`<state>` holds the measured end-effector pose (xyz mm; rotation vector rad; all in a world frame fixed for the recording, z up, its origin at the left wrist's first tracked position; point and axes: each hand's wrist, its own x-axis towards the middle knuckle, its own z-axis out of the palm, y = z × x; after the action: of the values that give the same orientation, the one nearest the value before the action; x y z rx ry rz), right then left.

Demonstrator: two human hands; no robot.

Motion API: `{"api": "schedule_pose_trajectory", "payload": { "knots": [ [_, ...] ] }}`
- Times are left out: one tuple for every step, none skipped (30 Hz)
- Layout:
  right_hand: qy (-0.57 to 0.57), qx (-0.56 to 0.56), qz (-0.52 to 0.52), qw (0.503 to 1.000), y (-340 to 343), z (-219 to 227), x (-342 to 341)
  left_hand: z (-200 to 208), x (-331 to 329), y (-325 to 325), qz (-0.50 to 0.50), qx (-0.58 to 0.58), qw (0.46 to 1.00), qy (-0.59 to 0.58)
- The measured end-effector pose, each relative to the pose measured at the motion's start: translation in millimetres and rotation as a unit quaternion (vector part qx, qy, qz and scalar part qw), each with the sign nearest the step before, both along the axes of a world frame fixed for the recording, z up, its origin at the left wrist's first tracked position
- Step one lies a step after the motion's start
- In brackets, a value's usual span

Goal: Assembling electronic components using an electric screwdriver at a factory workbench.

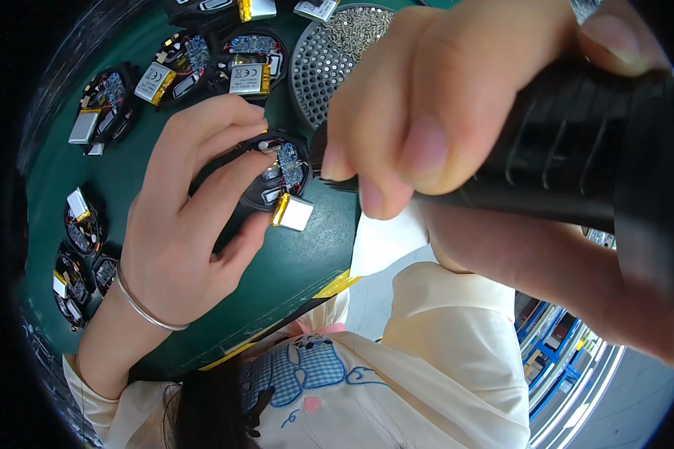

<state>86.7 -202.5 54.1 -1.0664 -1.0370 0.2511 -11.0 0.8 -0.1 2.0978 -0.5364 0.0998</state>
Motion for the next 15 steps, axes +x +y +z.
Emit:
{"api": "schedule_pose_trajectory", "payload": {
  "knots": [
    [0.001, 0.000, 0.001, 1.000, -0.5, 0.6, 1.2, -1.0, -0.3, -1.3, 0.003, -0.001, 1.000, -0.003],
    [0.001, 0.000, 0.005, 1.000, -0.5, -0.7, 0.9, -1.9, -0.6, -2.3, 0.005, -0.001, 1.000, -0.003],
    [0.001, 0.001, 0.005, 1.000, 0.0, -0.9, 0.3, -1.9, -0.3, -2.1, 0.007, -0.007, 1.000, 0.004],
    [0.004, 0.002, 0.006, 1.000, 1.0, -2.1, 0.4, -2.0, -0.3, -1.6, 0.009, -0.014, 1.000, 0.011],
    [0.005, 0.003, 0.009, 1.000, 2.0, -2.1, 0.4, -2.3, -0.4, -0.9, 0.010, -0.014, 1.000, 0.012],
    [0.004, 0.000, 0.008, 1.000, 1.7, -2.2, -1.0, -2.9, -0.5, -1.6, 0.009, -0.022, 1.000, 0.011],
    [0.004, -0.002, 0.007, 1.000, 1.2, -2.0, -1.8, -3.5, -0.4, -2.2, 0.007, -0.030, 0.999, 0.011],
    [0.004, -0.005, 0.006, 1.000, 0.8, -2.1, -3.1, -3.6, 0.0, -3.1, 0.006, -0.032, 0.999, 0.012],
    [0.005, -0.004, 0.009, 1.000, 1.5, -3.0, -3.3, -2.8, -0.5, -2.9, 0.008, -0.027, 0.999, 0.017],
    [0.004, -0.005, 0.009, 1.000, 2.0, -3.6, -3.7, -2.1, -0.8, -2.8, 0.009, -0.023, 0.999, 0.022],
    [0.004, -0.005, 0.012, 1.000, 2.2, -4.0, -3.9, -1.9, -0.9, -2.8, 0.010, -0.023, 0.999, 0.023],
    [0.002, -0.006, 0.013, 1.000, 4.2, -4.0, -4.8, -1.6, -1.2, -1.7, 0.012, -0.030, 0.999, 0.025],
    [0.002, -0.007, 0.015, 1.000, 5.8, -4.2, -4.5, -1.6, -1.6, -0.6, 0.013, -0.037, 0.999, 0.027],
    [0.002, -0.007, 0.019, 1.000, 7.4, -3.8, -4.4, -2.1, -2.2, 0.4, 0.015, -0.037, 0.999, 0.029],
    [0.002, -0.009, 0.020, 1.000, 6.7, -4.2, -3.7, -3.7, -1.9, -0.3, 0.016, -0.047, 0.998, 0.032]
  ]
}}
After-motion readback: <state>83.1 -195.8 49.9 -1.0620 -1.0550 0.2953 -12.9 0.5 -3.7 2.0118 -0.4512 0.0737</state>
